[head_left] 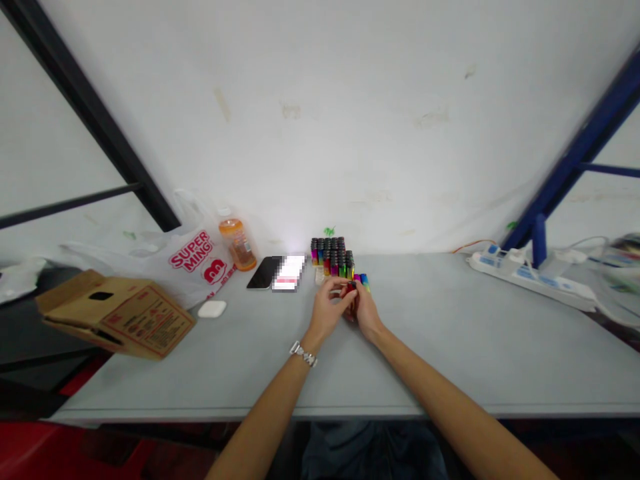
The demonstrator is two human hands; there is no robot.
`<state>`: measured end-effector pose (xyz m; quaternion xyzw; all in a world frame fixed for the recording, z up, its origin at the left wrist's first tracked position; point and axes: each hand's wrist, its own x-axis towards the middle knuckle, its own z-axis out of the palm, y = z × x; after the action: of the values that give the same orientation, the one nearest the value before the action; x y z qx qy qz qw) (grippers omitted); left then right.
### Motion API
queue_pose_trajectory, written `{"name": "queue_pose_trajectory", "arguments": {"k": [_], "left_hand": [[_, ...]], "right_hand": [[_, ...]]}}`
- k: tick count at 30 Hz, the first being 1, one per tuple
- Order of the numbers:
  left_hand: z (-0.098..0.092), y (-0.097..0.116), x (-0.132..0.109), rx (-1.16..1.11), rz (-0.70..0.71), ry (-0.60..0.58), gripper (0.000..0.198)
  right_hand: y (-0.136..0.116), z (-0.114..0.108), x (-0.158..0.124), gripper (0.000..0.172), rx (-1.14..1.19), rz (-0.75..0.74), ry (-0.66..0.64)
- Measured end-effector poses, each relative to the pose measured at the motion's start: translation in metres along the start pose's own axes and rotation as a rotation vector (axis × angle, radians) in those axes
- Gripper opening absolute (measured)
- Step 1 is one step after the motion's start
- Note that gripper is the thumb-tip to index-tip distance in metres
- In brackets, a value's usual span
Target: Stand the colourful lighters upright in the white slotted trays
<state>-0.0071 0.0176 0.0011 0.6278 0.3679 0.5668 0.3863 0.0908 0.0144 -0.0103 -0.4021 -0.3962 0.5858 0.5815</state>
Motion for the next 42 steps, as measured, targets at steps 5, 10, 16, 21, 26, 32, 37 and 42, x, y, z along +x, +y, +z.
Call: {"name": "queue_pose_trajectory", "arguments": {"k": [5,10,16,21,26,32,37,42], "left_hand": [[-0.007,0.008,-0.006,0.176,0.067,0.077,0.024],[-0.015,0.010,-0.010,0.158,0.046,0.016,0.024],[-0.041,0.010,0.006,0.116,-0.017,-0.001,0.025],[-0.075,0.015,0.050,0.347,0.100,-0.034,0.027],[-0.084,0.011,0.084,0.395,0.138,-0.210,0.023],[-0.073,-0.003,0.093,0.246,0.011,-0.298,0.024],[-0.075,-0.009,0.095,0.251,-0.087,-0.276,0.024],[-0.083,-0.014,0.106,0.298,-0.154,-0.325,0.026]], "right_hand": [[0.001,-0.005,0.002,0.038,0.125,-0.047,-0.009],[-0.002,-0.006,0.000,0.026,0.084,-0.092,-0.036],[-0.003,-0.004,-0.006,0.025,-0.111,-0.231,-0.037],[-0.004,-0.007,-0.006,0.019,-0.221,-0.237,0.009],[-0.005,-0.006,-0.006,0.017,-0.225,-0.266,-0.028],[-0.001,-0.006,-0.007,0.013,-0.253,-0.306,-0.080],[0.003,-0.010,-0.004,0.011,-0.280,-0.288,-0.105],[0.002,-0.010,-0.005,0.010,-0.277,-0.263,-0.116]]}}
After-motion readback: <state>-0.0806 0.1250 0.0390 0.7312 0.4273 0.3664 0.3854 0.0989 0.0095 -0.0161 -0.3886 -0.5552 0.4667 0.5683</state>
